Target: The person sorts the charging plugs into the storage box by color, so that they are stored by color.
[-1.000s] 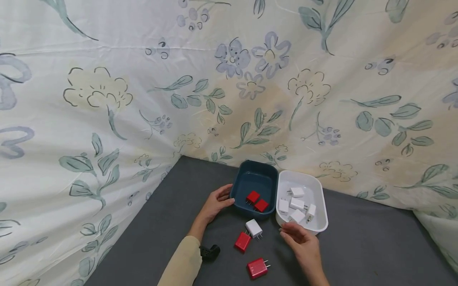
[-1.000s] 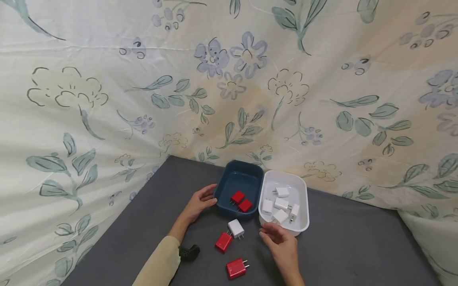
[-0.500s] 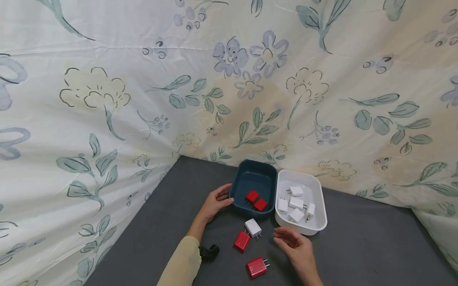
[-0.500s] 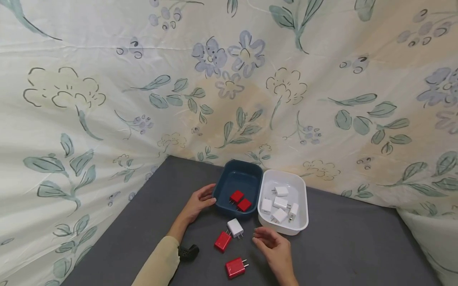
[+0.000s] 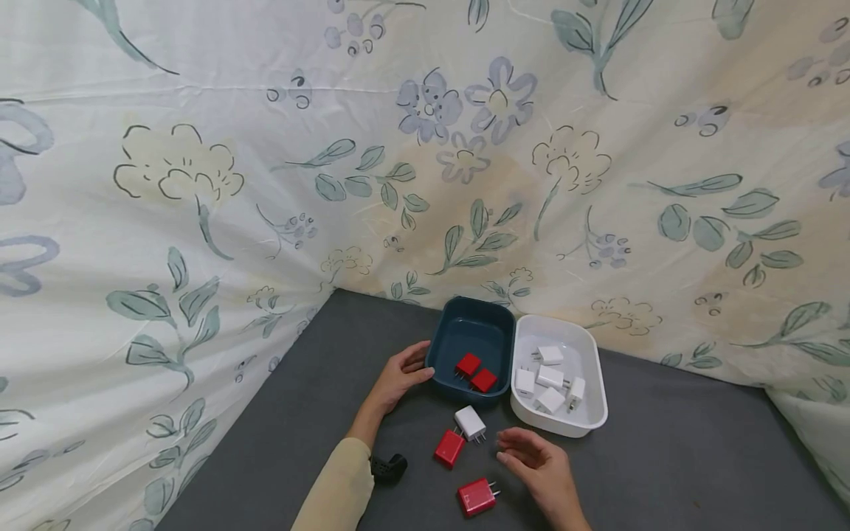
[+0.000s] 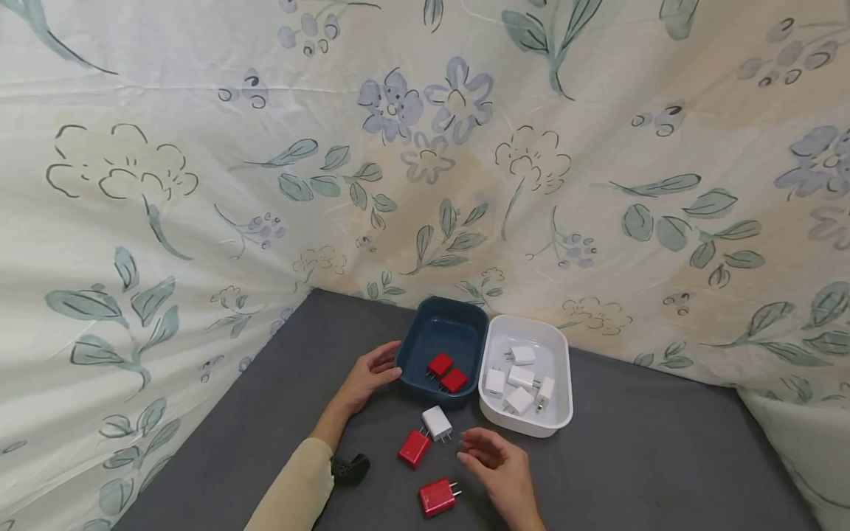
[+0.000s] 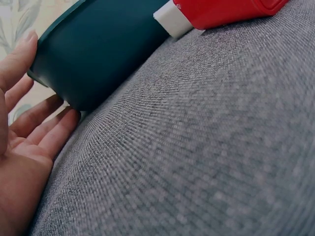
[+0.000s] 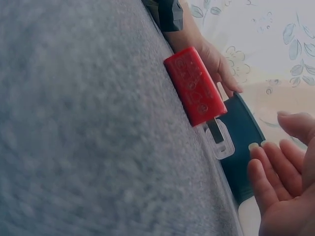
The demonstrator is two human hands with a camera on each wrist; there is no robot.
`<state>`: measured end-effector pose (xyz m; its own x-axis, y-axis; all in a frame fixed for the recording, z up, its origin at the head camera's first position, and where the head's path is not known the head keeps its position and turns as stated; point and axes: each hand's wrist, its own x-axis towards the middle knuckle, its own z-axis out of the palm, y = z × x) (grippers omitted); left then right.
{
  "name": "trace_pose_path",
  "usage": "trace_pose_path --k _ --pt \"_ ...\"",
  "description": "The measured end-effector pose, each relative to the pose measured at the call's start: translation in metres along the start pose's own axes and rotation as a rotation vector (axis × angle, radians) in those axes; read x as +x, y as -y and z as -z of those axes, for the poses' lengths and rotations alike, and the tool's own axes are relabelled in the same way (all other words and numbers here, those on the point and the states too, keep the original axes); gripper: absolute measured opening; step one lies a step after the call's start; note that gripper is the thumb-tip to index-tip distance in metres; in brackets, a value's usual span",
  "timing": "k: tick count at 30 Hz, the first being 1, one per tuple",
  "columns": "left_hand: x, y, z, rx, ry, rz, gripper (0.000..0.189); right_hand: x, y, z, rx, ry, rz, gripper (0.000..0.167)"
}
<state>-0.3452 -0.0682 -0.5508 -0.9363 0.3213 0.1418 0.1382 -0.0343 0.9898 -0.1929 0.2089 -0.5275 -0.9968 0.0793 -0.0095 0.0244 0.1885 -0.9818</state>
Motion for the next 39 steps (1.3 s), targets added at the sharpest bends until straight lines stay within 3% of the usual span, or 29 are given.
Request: trace_pose_path --k 11,30,39 --pt "-0.001 -0.003 0.000 0.003 -0.004 0.002 0.063 0.000 -0.001 -0.004 0.013 0.083 -0.044 0.043" --pt "0.000 -0.003 -0.001 -0.001 -0.006 0.034 0.061 0.004 -0.011 0.004 -0.026 0.480 -0.047 0.056" --pt "-0.010 -0.028 -0.001 -0.019 0.045 0.040 0.065 0.005 -0.011 0.007 -0.072 0.614 -0.025 0.054"
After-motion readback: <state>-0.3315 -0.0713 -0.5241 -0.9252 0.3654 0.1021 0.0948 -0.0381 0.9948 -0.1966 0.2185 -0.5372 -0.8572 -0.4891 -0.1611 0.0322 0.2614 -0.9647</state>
